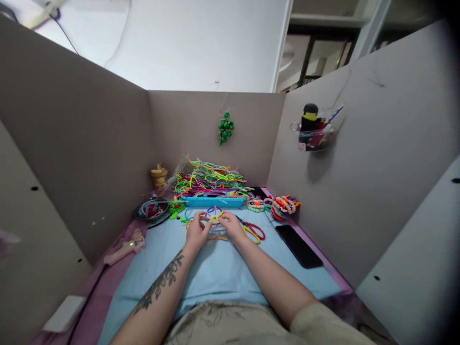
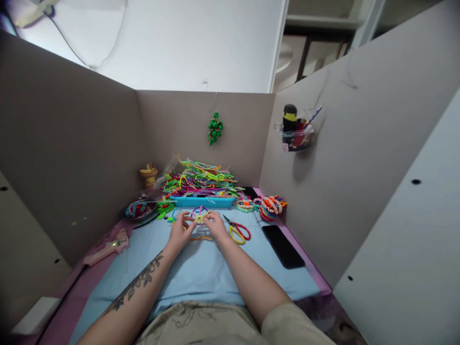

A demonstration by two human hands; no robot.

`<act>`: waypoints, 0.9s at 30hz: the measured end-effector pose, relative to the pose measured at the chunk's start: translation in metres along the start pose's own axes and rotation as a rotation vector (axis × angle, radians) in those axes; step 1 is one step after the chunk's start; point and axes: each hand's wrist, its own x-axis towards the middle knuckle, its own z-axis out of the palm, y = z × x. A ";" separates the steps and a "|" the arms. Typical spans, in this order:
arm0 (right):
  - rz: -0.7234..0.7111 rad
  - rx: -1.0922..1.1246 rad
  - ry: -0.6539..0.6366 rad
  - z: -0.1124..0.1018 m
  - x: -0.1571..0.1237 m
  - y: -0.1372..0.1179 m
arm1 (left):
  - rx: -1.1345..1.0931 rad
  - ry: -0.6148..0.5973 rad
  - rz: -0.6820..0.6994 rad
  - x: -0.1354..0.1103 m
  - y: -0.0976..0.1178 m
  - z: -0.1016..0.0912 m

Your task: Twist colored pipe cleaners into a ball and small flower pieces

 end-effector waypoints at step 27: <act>-0.122 -0.204 0.028 0.004 -0.012 -0.018 | -0.037 -0.054 -0.016 -0.003 0.004 0.001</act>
